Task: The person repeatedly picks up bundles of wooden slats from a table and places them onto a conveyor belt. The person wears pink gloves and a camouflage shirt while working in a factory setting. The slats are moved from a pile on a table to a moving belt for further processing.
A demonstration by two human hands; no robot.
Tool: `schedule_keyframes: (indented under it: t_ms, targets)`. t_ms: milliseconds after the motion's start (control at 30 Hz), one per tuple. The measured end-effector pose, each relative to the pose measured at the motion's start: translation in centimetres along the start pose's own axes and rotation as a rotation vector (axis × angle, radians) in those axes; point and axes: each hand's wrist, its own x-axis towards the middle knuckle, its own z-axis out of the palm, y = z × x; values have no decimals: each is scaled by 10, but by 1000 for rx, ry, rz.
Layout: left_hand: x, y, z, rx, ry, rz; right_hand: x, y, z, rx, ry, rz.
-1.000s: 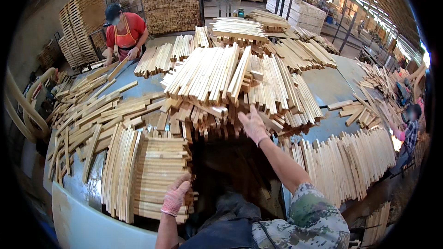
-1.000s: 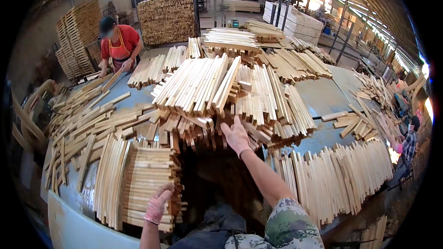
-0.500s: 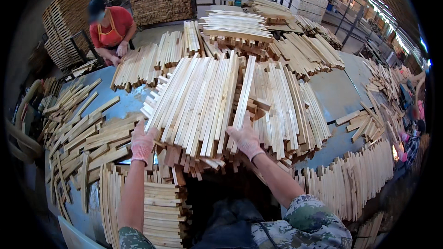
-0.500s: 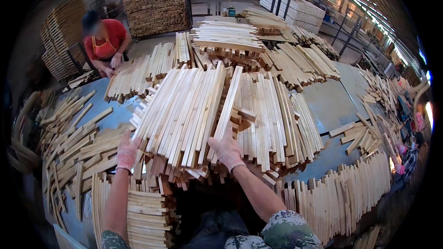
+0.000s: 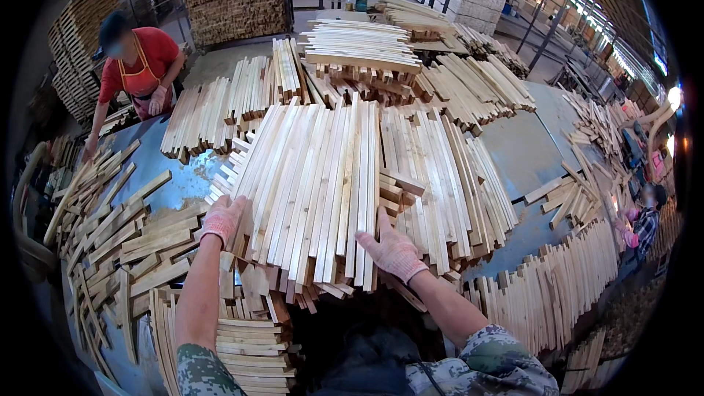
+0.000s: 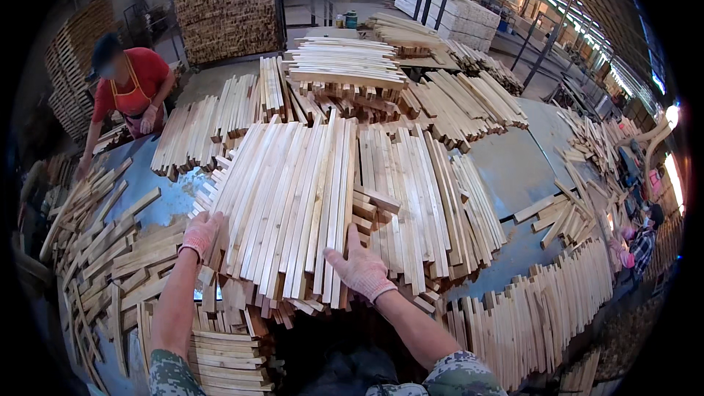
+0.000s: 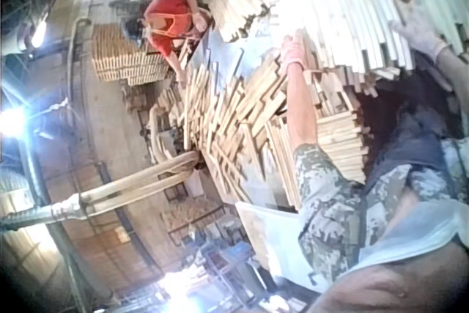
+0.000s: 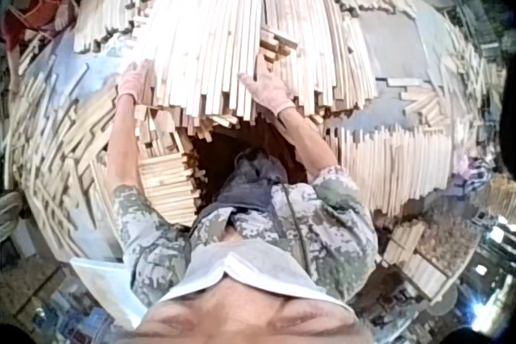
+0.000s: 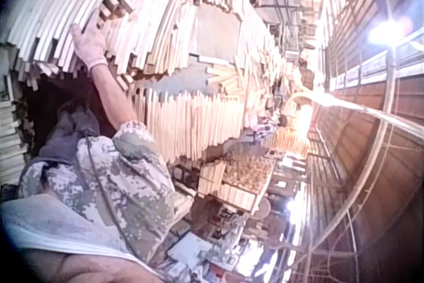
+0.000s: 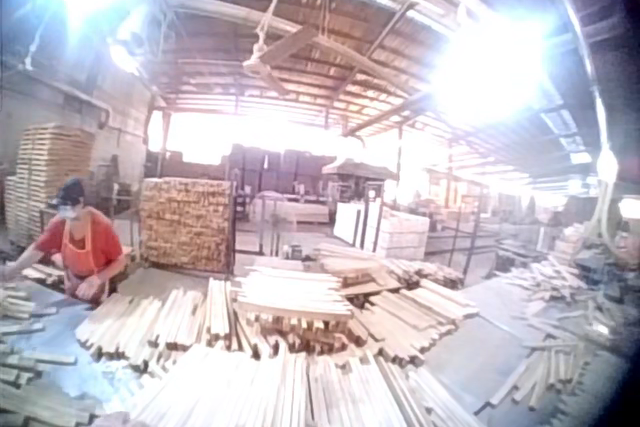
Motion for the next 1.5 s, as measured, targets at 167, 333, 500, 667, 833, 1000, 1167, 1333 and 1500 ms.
schedule_keyframes:
  t_ms: [167,333,500,667,833,1000,1167,1333,1500]
  targets:
    - [4,27,-2,198,-69,6,34,11,11,37,60,-31]
    - [-30,6,-6,260,-192,29,24,32,-20,68,-24,-25]
    - [-23,1,-4,109,-206,101,26,28,-30,113,-91,22]
    - [4,13,15,62,-227,12,44,50,-3,504,-65,-49]
    - [-12,53,5,4,-308,101,52,56,14,800,-58,-66]
    - [1,22,19,-605,-430,31,56,63,19,1033,-107,-156]
    - [-6,8,30,-821,-472,108,39,48,-11,1063,-138,-187]
    - [-33,9,26,-866,-399,153,6,37,-30,1108,-161,-222]
    - [-78,1,4,-917,-339,181,-11,37,-25,1021,-124,-299]
